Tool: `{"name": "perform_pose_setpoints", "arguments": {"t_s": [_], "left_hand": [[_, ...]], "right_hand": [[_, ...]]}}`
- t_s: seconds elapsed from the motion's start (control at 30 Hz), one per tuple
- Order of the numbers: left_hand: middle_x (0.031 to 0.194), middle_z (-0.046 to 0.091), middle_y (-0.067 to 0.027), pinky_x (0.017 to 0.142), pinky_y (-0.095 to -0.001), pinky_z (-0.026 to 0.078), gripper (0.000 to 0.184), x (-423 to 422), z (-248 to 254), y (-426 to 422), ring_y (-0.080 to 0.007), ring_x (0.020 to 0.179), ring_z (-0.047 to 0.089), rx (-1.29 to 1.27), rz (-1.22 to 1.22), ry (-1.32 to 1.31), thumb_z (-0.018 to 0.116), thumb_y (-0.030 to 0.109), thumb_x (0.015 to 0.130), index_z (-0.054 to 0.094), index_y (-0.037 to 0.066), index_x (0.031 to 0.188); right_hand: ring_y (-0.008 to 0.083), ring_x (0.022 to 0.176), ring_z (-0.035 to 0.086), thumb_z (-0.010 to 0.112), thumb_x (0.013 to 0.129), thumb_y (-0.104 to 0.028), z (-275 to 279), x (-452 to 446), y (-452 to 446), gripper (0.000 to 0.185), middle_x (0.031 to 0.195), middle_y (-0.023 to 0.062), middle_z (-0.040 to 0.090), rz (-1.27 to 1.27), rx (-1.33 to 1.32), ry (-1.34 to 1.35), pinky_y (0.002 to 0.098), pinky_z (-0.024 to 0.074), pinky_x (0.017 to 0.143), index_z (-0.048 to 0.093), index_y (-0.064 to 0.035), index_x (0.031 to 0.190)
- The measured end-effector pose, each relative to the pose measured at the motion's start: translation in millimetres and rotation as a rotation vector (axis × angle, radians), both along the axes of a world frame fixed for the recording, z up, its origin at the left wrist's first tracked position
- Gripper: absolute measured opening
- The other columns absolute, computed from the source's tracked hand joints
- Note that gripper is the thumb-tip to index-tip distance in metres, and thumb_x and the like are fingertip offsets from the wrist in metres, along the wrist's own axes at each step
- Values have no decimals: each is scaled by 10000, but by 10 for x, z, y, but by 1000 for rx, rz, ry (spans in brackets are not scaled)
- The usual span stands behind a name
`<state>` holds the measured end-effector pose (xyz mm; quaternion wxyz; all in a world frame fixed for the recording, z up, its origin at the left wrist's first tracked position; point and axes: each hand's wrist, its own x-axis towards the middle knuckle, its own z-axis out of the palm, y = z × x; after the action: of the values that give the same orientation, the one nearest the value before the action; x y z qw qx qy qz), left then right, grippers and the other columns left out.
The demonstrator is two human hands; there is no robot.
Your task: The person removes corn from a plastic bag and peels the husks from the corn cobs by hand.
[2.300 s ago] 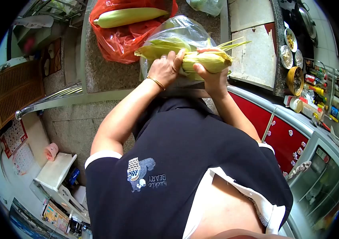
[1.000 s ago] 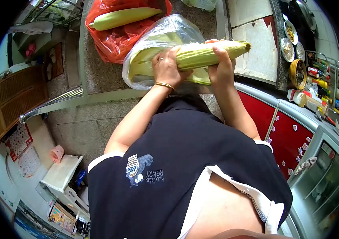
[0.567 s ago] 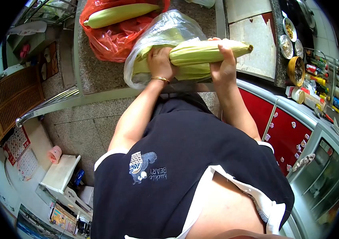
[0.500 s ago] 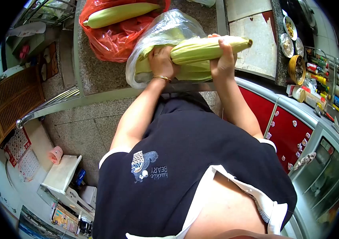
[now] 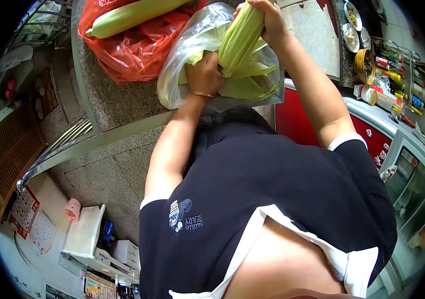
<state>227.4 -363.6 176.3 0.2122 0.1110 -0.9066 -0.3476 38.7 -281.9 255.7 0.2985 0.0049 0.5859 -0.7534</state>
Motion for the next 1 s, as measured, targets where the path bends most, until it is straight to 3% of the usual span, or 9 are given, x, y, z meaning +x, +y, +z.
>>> {"name": "perform_pose_setpoints", "arguments": {"t_s": [0.17,0.3,0.43,0.6,0.63,0.7,0.73,0.83,1.0], "left_hand": [[838,621,-100,776,-455,379,355,-45,91,-62,-314,881,574,-26,-57,-84,771,292,627,594,99,867],[1017,598,-125,859,-469,371,551,7,434,-61,-313,1020,539,119,-60,-163,790,351,610,588,82,1046],[1035,586,-152,920,-480,352,748,-17,395,-24,-336,1117,461,322,-144,-104,809,397,543,549,53,1155],[970,606,-141,776,-397,470,675,-62,173,-74,-293,885,576,634,-215,-34,883,265,539,536,28,1068],[883,631,-125,697,-359,488,515,-91,347,-15,-249,754,597,1096,-209,-4,845,257,629,564,15,986],[726,656,-47,626,-312,486,262,-54,253,-31,-158,698,628,621,-160,-433,804,166,706,637,14,838],[672,642,-57,596,-317,478,199,33,238,85,-161,644,615,623,-124,-301,763,181,745,643,26,786],[637,624,-118,596,-357,461,196,28,6,237,-223,586,596,675,-190,-162,686,240,792,657,46,787],[639,614,-156,778,-415,426,203,-157,74,218,-334,658,584,169,-47,-40,668,263,750,673,60,740]], "right_hand": [[228,598,624,633,749,-139,101,126,47,154,717,100,635,-71,-42,111,341,522,564,598,-25,846],[262,844,624,615,797,-263,285,303,272,334,897,165,621,44,-120,125,398,515,788,565,20,968],[294,864,617,620,774,-208,502,574,318,361,896,182,611,-63,-177,193,426,507,798,477,-38,1058],[328,882,609,584,787,-239,432,597,345,344,868,180,598,-200,-258,142,454,490,828,454,-54,1047],[343,881,605,582,771,-293,386,484,302,355,860,183,596,-265,-369,113,482,486,836,484,-47,1007],[278,762,597,570,811,-330,391,430,166,305,795,112,591,-417,-606,139,432,506,752,559,-41,909],[299,819,569,529,821,-413,566,368,117,384,820,120,565,-352,-678,160,468,472,819,543,-42,921],[282,820,593,563,794,-359,942,74,77,388,851,134,598,-304,-479,196,405,487,795,552,-4,948],[295,817,600,569,776,-318,842,117,177,361,832,144,598,-327,-395,98,422,501,803,561,-2,951]]}}
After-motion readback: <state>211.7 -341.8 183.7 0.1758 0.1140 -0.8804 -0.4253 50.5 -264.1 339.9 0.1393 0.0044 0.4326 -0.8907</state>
